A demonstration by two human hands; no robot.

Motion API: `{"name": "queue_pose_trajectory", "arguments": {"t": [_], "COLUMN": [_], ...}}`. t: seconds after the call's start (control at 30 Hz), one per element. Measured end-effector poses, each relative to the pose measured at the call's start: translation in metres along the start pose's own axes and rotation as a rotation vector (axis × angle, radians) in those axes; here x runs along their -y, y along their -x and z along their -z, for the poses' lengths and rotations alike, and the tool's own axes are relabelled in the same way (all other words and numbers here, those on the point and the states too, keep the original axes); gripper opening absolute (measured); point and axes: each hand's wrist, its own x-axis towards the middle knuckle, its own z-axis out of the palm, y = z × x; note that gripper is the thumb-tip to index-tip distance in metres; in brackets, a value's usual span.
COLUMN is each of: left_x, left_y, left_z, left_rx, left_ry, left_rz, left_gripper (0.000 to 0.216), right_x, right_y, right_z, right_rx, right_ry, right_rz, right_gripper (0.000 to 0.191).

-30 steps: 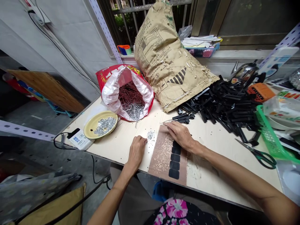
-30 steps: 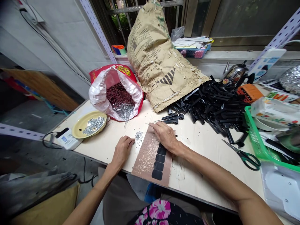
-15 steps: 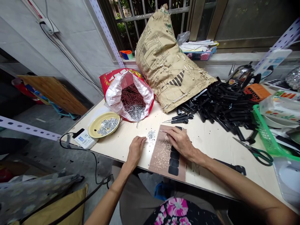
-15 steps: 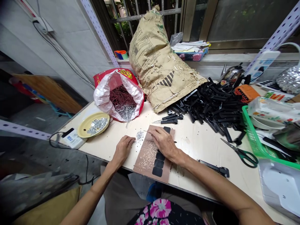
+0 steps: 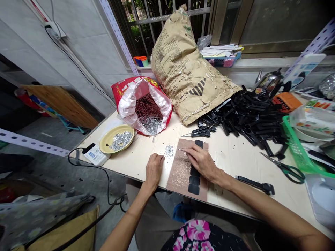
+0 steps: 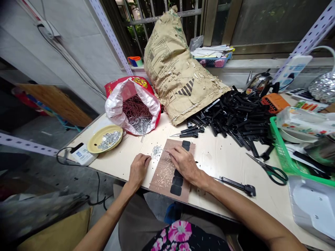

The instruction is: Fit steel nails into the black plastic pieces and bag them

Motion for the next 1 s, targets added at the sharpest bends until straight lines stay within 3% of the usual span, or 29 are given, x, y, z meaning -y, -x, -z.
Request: {"name": "queue_pose_trajectory", "arguments": {"t": [0.33,0.47,0.57,0.67,0.8,1.0], "left_x": [-0.006,-0.011,-0.025,-0.043,-0.060,-0.066], "left_y": [-0.003,-0.007,-0.012,-0.017,-0.020,-0.021], "left_z": [0.004,0.012,0.022,0.031,0.035,0.031], "left_rx": [0.017,-0.019,0.085,0.173,0.174,0.134], "left_ry": [0.104,0.555,1.136,1.528,1.647,1.661], "left_rz": [0.071,0.360,0.656,0.785,0.826,0.821], "left_gripper": [0.021,0.021,0.029,0.033,0.034,0.033], "right_x": [0.007,0.013,0.020,0.025,0.026,0.025], "right_y": [0.002,0.001,-0.003,-0.008,-0.010,-0.008], "right_z": [-0.009,-0.008,-0.008,-0.008,-0.007,-0.002], "right_rx": [0.035,0.059,0.060,0.037,0.012,0.008], "right_ry": [-0.014,-0.045,-0.053,-0.030,0.012,0.115], "right_rz": [-0.019,-0.032,-0.029,-0.038,-0.048,-0.079], "right_gripper": [0.029,0.028,0.026,0.023,0.019,0.020]}}
